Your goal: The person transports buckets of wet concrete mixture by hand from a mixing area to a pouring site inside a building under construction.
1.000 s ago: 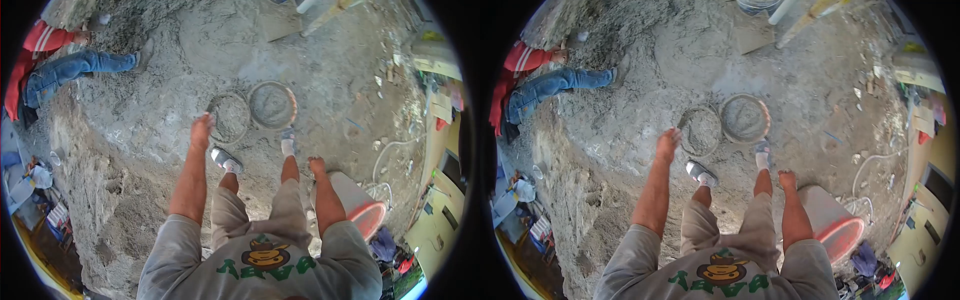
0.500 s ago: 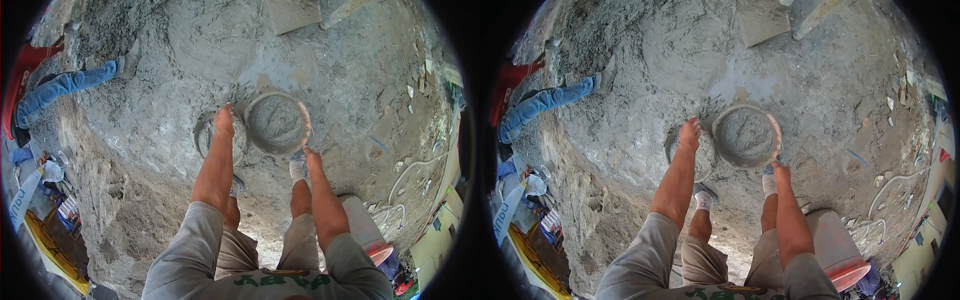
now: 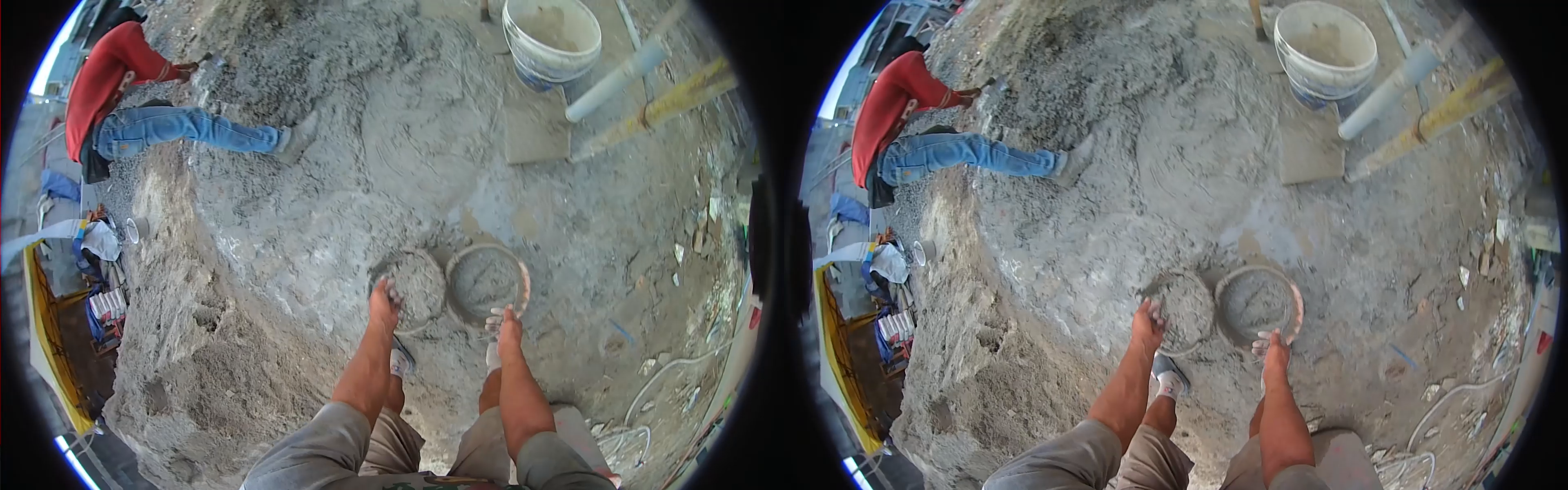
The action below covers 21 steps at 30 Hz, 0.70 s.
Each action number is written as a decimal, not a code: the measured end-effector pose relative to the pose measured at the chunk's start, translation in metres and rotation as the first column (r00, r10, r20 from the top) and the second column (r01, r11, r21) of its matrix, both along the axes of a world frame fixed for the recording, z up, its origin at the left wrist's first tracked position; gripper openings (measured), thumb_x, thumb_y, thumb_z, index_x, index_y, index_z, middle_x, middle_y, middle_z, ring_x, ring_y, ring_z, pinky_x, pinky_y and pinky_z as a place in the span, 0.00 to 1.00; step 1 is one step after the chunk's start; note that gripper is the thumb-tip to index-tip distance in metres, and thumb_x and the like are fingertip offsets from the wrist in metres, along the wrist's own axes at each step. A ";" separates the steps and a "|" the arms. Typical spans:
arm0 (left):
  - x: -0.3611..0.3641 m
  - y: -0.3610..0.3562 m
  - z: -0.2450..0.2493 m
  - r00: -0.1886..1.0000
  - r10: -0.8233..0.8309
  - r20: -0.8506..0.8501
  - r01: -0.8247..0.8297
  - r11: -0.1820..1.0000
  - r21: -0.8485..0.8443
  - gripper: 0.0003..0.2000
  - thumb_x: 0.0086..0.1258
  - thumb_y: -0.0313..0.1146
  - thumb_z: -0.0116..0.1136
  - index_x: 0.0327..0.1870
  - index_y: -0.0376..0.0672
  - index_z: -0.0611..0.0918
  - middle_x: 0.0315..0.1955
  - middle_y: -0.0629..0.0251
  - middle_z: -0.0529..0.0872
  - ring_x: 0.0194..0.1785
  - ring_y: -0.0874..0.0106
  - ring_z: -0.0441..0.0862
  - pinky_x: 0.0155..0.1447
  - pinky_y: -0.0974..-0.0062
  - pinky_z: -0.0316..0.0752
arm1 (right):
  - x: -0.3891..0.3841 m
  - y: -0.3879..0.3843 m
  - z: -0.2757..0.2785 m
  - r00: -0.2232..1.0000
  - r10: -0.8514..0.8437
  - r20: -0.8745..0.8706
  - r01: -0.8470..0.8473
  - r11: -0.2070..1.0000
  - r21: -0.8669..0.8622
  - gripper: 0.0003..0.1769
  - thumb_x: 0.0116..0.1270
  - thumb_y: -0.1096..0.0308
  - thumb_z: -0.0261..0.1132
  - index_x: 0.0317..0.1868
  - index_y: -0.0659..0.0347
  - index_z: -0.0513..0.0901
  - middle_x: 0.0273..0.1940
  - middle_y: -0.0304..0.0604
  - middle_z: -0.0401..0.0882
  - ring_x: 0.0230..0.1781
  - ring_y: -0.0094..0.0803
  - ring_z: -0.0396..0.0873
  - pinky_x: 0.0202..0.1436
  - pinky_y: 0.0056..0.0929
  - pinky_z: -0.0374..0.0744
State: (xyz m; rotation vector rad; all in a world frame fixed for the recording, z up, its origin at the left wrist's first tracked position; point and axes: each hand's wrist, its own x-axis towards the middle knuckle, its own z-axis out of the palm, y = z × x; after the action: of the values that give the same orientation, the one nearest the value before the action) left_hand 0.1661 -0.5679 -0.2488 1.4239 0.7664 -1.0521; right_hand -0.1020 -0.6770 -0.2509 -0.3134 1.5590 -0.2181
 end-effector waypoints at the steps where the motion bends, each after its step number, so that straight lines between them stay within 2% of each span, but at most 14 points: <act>1: 0.000 0.010 0.003 0.999 0.037 -0.004 -0.037 0.998 0.060 0.17 0.60 0.47 0.46 0.39 0.42 0.75 0.14 0.75 0.65 0.19 0.76 0.64 0.37 0.74 0.68 | 0.005 0.003 -0.001 0.997 -0.069 0.031 0.069 0.998 -0.008 0.19 0.63 0.54 0.50 0.35 0.62 0.78 0.21 0.39 0.73 0.18 0.28 0.70 0.28 0.25 0.71; 3: -0.002 0.033 0.009 0.996 0.092 0.001 -0.092 0.991 0.094 0.12 0.61 0.44 0.45 0.31 0.45 0.75 0.13 0.74 0.64 0.18 0.74 0.63 0.37 0.73 0.68 | 0.011 0.007 -0.003 0.994 -0.105 0.033 0.106 0.994 -0.020 0.19 0.62 0.54 0.50 0.38 0.62 0.76 0.23 0.40 0.73 0.17 0.29 0.68 0.28 0.26 0.72; 5: -0.006 0.053 0.012 0.989 0.148 0.027 -0.148 0.989 0.010 0.10 0.61 0.41 0.45 0.22 0.49 0.70 0.12 0.74 0.63 0.18 0.73 0.62 0.33 0.73 0.67 | 0.011 0.010 -0.009 0.984 -0.169 0.049 0.169 0.986 -0.008 0.20 0.62 0.53 0.51 0.43 0.61 0.73 0.28 0.41 0.72 0.15 0.31 0.64 0.27 0.29 0.71; 7: -0.008 0.055 0.028 0.992 0.122 0.013 -0.120 0.986 -0.115 0.12 0.61 0.41 0.45 0.18 0.51 0.63 0.12 0.73 0.63 0.17 0.74 0.61 0.29 0.73 0.64 | 0.005 0.007 -0.021 0.976 -0.191 0.106 0.193 0.981 -0.005 0.21 0.61 0.52 0.52 0.44 0.61 0.71 0.30 0.42 0.71 0.14 0.31 0.62 0.24 0.30 0.70; 9: -0.008 0.056 0.017 0.990 0.140 0.010 -0.138 0.985 -0.100 0.12 0.61 0.41 0.46 0.18 0.51 0.64 0.11 0.73 0.62 0.17 0.74 0.60 0.27 0.74 0.62 | -0.001 0.003 -0.022 0.984 -0.147 0.100 0.130 0.979 0.154 0.19 0.59 0.51 0.54 0.41 0.58 0.71 0.29 0.41 0.68 0.12 0.31 0.57 0.19 0.31 0.66; 11: -0.009 0.050 0.016 0.986 0.169 -0.006 -0.169 0.982 -0.083 0.12 0.61 0.41 0.47 0.18 0.51 0.64 0.10 0.74 0.61 0.16 0.75 0.60 0.25 0.74 0.60 | 0.008 0.002 -0.012 0.983 -0.159 0.088 0.146 0.980 0.134 0.19 0.58 0.51 0.55 0.39 0.58 0.70 0.26 0.40 0.65 0.11 0.29 0.56 0.18 0.30 0.64; 13: -0.012 0.043 0.025 0.989 0.148 -0.027 -0.147 0.989 0.025 0.12 0.60 0.41 0.48 0.18 0.52 0.64 0.09 0.74 0.58 0.14 0.75 0.57 0.23 0.75 0.58 | 0.013 0.002 -0.008 0.984 -0.161 0.075 0.154 0.984 0.094 0.18 0.57 0.50 0.56 0.33 0.57 0.69 0.21 0.37 0.63 0.10 0.28 0.54 0.14 0.30 0.61; 17: -0.025 0.066 0.007 0.993 0.119 0.006 -0.119 0.993 -0.016 0.13 0.60 0.40 0.49 0.18 0.51 0.64 0.08 0.73 0.57 0.12 0.75 0.54 0.20 0.75 0.54 | 0.002 0.003 -0.014 0.980 -0.193 0.037 0.190 0.979 0.072 0.19 0.57 0.49 0.56 0.33 0.58 0.69 0.20 0.37 0.62 0.09 0.27 0.53 0.12 0.30 0.59; 20: -0.048 0.062 0.021 0.990 0.137 0.034 -0.139 0.989 0.055 0.13 0.60 0.40 0.49 0.17 0.50 0.63 0.08 0.73 0.56 0.10 0.75 0.53 0.17 0.76 0.51 | -0.004 -0.012 0.000 0.970 -0.239 0.037 0.235 0.967 0.098 0.19 0.56 0.49 0.56 0.32 0.57 0.68 0.19 0.37 0.62 0.08 0.27 0.53 0.10 0.30 0.58; 21: -0.060 0.062 0.026 0.990 0.132 0.048 -0.136 0.986 0.094 0.13 0.59 0.40 0.49 0.17 0.50 0.63 0.07 0.72 0.57 0.10 0.75 0.53 0.16 0.76 0.51 | -0.005 -0.015 0.005 0.971 -0.237 -0.032 0.239 0.965 0.105 0.20 0.56 0.49 0.56 0.34 0.58 0.69 0.22 0.38 0.64 0.09 0.27 0.54 0.13 0.29 0.61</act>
State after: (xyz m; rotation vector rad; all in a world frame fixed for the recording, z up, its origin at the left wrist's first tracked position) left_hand 0.1059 -0.5059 -0.2228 1.4507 0.8812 -0.8895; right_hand -0.1068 -0.6921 -0.2459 -0.0414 1.6199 -0.3174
